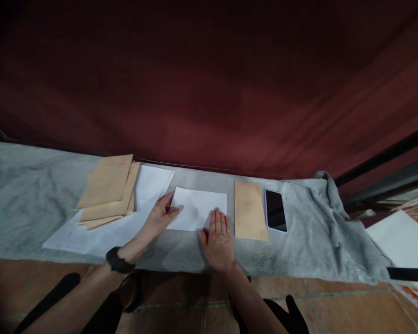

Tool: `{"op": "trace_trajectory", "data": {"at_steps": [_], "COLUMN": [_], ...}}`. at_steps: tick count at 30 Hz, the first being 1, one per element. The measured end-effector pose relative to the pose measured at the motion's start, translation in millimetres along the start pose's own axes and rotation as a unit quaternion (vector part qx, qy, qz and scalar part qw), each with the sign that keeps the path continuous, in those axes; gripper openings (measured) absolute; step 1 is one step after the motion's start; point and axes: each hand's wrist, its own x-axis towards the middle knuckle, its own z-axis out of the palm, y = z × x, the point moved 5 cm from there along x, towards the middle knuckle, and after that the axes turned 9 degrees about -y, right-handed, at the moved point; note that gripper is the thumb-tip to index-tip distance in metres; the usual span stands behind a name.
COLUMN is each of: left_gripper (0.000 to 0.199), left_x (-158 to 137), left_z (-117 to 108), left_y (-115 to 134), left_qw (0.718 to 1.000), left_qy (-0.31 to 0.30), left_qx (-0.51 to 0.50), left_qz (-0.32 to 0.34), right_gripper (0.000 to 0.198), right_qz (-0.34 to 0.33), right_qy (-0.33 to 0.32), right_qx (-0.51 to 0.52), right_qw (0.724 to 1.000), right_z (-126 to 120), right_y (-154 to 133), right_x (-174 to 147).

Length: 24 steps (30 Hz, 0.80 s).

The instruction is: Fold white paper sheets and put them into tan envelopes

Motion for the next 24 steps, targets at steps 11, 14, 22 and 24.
{"op": "trace_trajectory", "data": {"at_steps": [11,14,22,24], "left_gripper": [0.059,0.026,0.037,0.042], "left_x": [5,4,2,4], "left_z": [-5,-5,-14,-19], "left_y": [-11,-3,28,36], "left_qw": [0.985,0.973,0.947,0.942], "left_qy": [-0.038,-0.085,-0.093,-0.067], "left_qx": [-0.112,-0.17,-0.274,-0.308], "left_qz": [-0.126,-0.13,-0.138,-0.115], "right_gripper": [0.069,0.071,0.059,0.052], "right_qz": [-0.052,-0.065,-0.046,-0.032], "right_qy": [-0.032,-0.036,-0.025,-0.01], "right_qx": [0.031,0.038,0.088,0.145], "right_qw": [0.998,0.997,0.995,0.989], "right_z": [0,0,-11,-21], "right_y": [-23,-30,-44,-40], "right_x": [6,8,22,29]}}
